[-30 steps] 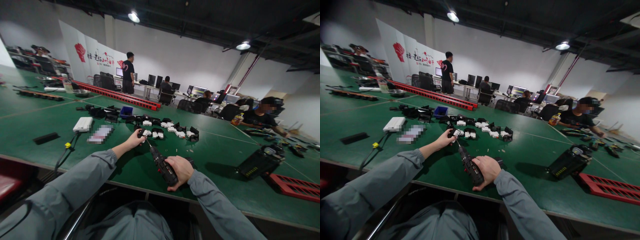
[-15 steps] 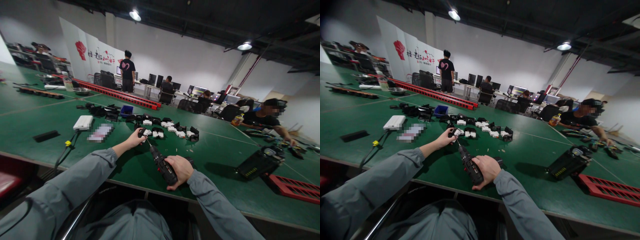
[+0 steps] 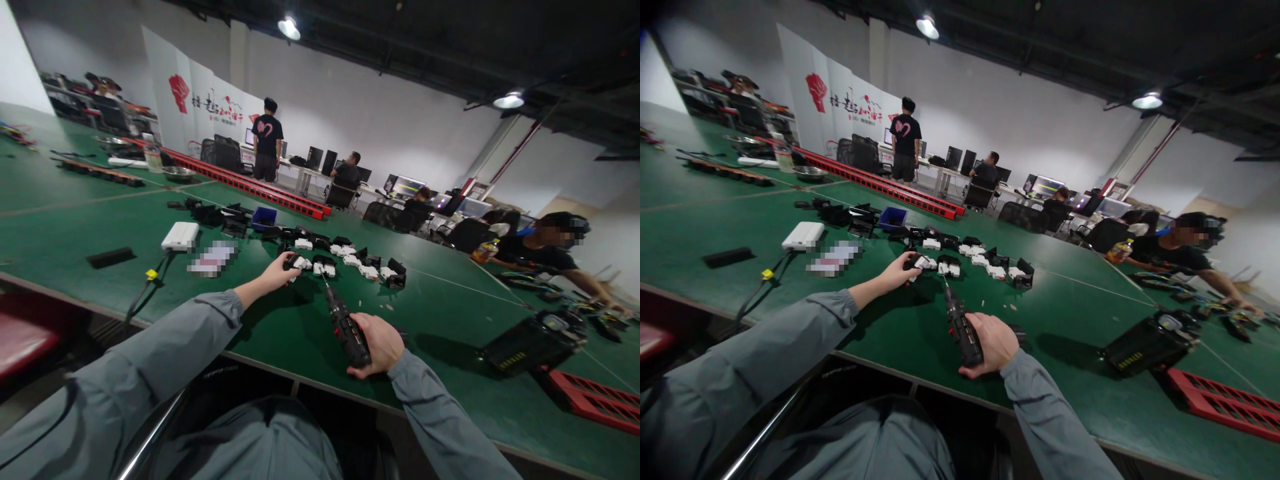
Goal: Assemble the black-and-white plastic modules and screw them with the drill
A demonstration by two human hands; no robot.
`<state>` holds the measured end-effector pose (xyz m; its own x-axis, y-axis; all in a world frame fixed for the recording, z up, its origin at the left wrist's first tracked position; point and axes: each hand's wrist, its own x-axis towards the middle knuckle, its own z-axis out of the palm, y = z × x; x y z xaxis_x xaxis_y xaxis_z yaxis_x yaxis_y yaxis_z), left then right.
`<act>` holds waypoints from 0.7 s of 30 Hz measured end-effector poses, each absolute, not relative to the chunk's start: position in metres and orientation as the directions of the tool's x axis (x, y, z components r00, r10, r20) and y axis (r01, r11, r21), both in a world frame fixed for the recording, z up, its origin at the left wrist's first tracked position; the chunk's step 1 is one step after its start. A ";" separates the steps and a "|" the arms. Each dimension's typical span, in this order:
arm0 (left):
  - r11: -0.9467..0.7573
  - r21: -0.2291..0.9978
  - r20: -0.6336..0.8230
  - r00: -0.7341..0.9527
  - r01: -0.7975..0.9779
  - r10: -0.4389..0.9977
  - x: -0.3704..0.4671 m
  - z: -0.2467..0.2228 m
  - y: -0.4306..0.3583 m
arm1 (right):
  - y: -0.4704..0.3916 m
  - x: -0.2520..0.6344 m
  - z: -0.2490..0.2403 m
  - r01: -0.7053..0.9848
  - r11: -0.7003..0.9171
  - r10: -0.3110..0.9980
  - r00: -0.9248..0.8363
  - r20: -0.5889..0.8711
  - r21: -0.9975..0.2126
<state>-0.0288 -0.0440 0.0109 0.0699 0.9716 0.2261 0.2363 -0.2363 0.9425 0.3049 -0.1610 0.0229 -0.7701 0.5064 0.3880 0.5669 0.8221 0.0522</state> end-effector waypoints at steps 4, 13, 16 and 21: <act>-0.236 0.942 0.225 0.070 0.240 0.972 -0.033 0.019 -0.048 | -0.168 0.318 0.026 0.619 0.783 0.565 -0.749 0.347 0.058; -0.248 0.867 0.324 -0.111 0.432 0.939 -0.067 0.030 -0.034 | -0.179 0.337 0.034 0.732 0.679 0.705 -0.670 0.234 0.049; -0.187 0.804 0.344 -0.186 0.565 0.920 -0.081 0.027 -0.025 | -0.179 0.342 0.036 0.758 0.650 0.729 -0.644 0.230 0.062; 0.025 0.641 0.271 -0.257 0.767 0.927 -0.099 0.025 -0.019 | -0.176 0.350 0.037 0.783 0.615 0.748 -0.618 0.241 0.097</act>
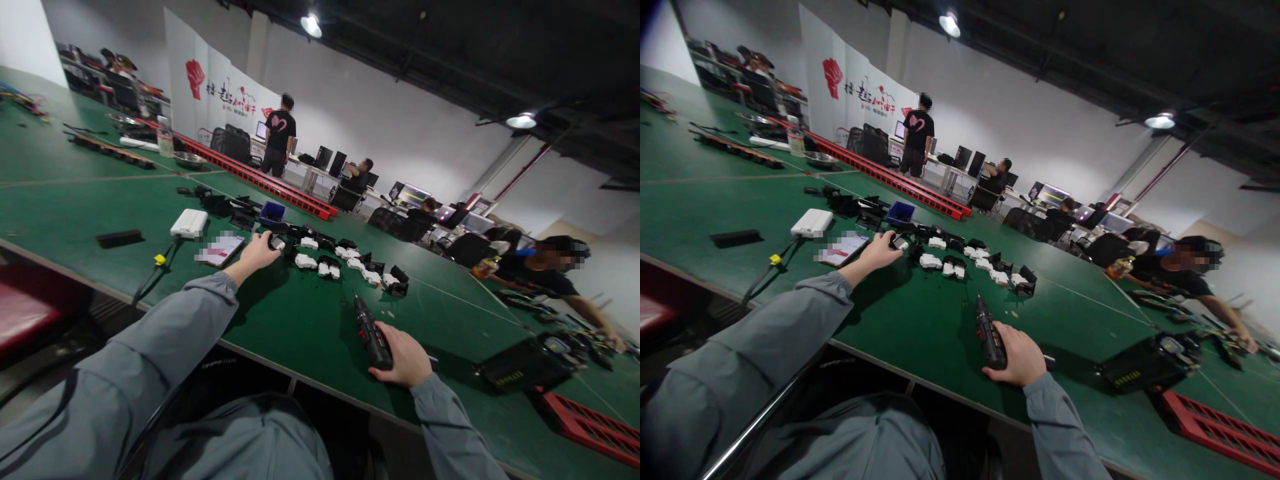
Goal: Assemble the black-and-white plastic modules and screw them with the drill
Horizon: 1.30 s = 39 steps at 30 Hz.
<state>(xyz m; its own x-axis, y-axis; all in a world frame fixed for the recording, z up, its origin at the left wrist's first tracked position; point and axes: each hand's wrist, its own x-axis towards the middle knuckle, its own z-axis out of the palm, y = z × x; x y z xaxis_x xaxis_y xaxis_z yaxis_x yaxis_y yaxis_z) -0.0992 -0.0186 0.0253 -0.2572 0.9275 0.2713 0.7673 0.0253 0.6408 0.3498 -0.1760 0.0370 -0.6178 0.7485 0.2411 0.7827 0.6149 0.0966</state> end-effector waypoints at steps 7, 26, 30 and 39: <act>0.027 0.460 0.314 -0.191 0.888 0.930 -0.106 0.023 -0.014 | -0.170 0.362 0.035 0.808 0.576 0.767 -0.586 0.261 0.124; -0.113 0.145 0.584 0.007 0.983 0.812 -0.090 0.025 -0.019 | -0.194 0.280 0.051 0.761 0.637 0.548 -0.559 0.622 0.121; -0.319 0.135 0.614 0.174 0.938 0.770 -0.062 0.035 -0.035 | -0.182 0.207 0.041 0.755 0.654 0.606 -0.561 0.564 0.048; -0.555 0.252 0.205 0.517 0.793 0.831 -0.016 0.011 -0.061 | -0.084 0.143 0.011 0.883 0.466 0.790 -0.383 0.479 -0.063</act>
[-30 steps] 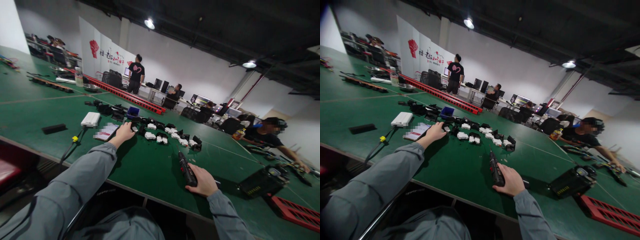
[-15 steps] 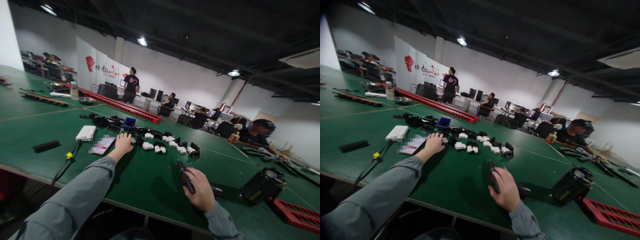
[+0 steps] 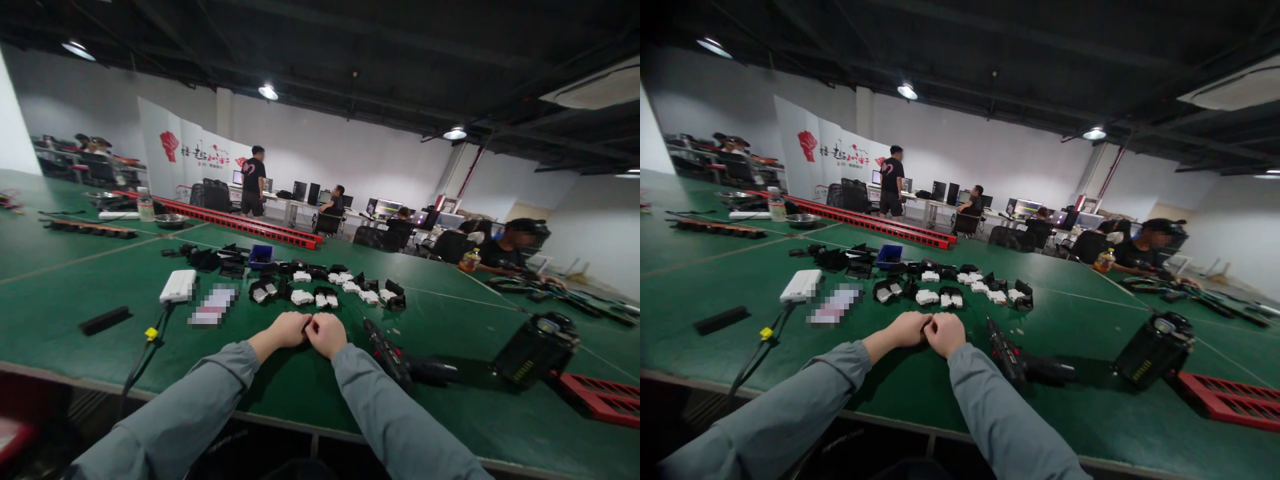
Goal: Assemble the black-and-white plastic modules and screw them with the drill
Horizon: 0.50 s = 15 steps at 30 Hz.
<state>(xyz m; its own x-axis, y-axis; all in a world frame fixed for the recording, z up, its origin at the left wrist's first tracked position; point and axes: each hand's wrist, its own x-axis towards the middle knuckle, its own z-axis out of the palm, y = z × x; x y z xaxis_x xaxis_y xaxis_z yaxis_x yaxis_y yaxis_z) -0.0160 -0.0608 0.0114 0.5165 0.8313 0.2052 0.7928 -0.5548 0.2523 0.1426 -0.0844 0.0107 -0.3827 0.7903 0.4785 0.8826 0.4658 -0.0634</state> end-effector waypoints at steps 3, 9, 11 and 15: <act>-0.571 0.280 0.189 0.539 0.772 0.821 -0.021 0.014 -0.059 | -0.059 0.152 0.019 0.926 0.338 0.817 -0.201 0.541 -0.167; -0.595 0.318 0.171 0.573 0.738 0.802 -0.026 0.019 -0.056 | -0.032 0.173 0.013 0.933 0.116 0.824 0.102 0.558 -0.341; -0.602 0.326 0.174 0.580 0.729 0.796 -0.025 0.018 -0.056 | -0.028 0.176 0.006 0.928 0.096 0.866 0.101 0.489 -0.360; -0.599 0.338 0.162 0.582 0.726 0.797 -0.025 0.017 -0.055 | -0.022 0.180 -0.002 0.916 0.120 0.902 0.061 0.427 -0.384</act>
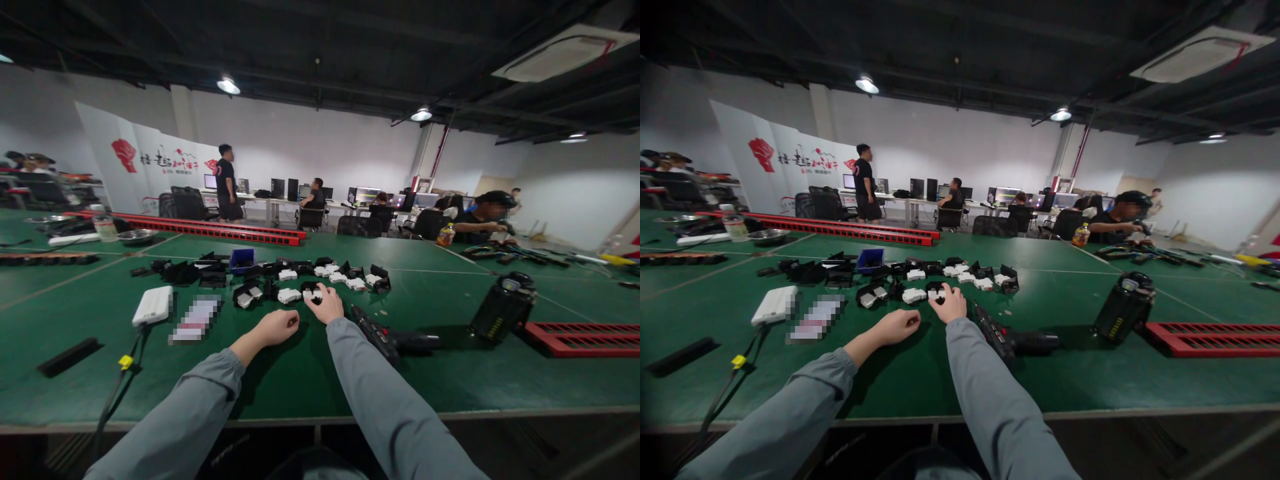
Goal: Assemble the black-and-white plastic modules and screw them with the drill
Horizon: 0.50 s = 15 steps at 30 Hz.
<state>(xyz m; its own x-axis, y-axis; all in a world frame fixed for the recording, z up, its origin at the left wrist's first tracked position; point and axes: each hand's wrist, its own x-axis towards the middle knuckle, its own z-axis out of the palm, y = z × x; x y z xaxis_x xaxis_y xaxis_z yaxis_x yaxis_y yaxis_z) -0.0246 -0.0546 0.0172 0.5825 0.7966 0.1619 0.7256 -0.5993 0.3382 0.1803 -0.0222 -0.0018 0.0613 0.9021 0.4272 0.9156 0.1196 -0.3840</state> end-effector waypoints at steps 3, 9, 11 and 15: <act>-0.600 0.340 0.162 0.583 0.725 0.796 -0.024 0.017 -0.054 | -0.019 0.181 -0.002 0.898 0.109 0.900 0.093 0.425 -0.427; -0.594 0.361 0.149 0.584 0.719 0.798 -0.024 0.018 -0.054 | -0.017 0.182 -0.003 0.854 0.080 0.884 0.177 0.433 -0.513; -0.591 0.369 0.145 0.584 0.718 0.799 -0.024 0.018 -0.054 | -0.017 0.183 -0.006 0.833 0.069 0.879 0.209 0.429 -0.549; -0.588 0.390 0.145 0.584 0.708 0.799 -0.025 0.017 -0.053 | -0.013 0.186 -0.013 0.745 0.110 0.859 0.261 0.440 -0.658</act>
